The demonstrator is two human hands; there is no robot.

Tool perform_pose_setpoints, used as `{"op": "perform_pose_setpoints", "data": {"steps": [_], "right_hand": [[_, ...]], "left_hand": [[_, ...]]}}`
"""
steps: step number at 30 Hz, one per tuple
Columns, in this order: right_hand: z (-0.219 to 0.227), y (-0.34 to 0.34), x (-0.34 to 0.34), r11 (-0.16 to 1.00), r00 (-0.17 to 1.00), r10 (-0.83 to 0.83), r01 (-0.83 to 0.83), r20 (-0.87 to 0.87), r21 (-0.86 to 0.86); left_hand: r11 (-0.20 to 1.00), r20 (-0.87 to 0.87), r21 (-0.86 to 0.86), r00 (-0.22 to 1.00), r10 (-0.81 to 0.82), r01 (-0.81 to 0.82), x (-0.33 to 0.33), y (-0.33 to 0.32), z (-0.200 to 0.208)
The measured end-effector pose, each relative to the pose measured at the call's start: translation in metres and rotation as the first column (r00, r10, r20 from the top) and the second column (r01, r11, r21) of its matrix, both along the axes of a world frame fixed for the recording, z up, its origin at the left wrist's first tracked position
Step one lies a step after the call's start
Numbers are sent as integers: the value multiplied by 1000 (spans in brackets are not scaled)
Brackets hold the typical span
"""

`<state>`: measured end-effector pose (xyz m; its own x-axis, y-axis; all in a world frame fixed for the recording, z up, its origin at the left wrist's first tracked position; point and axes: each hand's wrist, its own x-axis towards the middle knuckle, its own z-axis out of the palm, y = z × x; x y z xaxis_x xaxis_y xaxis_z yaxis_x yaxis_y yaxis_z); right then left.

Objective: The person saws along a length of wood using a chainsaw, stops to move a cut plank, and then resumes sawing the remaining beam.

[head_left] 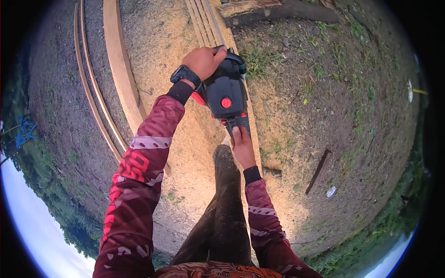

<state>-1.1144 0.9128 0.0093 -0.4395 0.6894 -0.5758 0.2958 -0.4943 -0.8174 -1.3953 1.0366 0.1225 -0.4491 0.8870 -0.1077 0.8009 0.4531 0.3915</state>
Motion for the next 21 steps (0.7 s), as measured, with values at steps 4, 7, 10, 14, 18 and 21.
{"op": "perform_pose_setpoints", "data": {"steps": [4, 7, 10, 14, 18, 21], "right_hand": [[16, 15, -11, 995, 995, 81, -77, 62, -70], [12, 20, -17, 997, 998, 53, -52, 25, -57], [5, 18, -17, 998, 1000, 16, -17, -14, -57], [11, 20, -24, 999, 1000, 6, -5, 16, -41], [21, 39, -41, 997, 994, 77, -78, 72, 14], [28, 50, -51, 993, 989, 114, -114, 98, -7]], "left_hand": [[1000, 5, 11, 1000, 16, -16, -13, 8, 6], [1000, 11, 15, 1000, -5, 5, -19, 15, 8], [1000, 21, 2, 1000, -14, 14, -18, 18, 7], [998, 20, -54, 1000, 13, -12, -25, 23, 14], [998, 35, -54, 999, 16, -14, -42, 35, 26], [998, 3, -59, 1000, 20, -20, -49, 44, 29]]}}
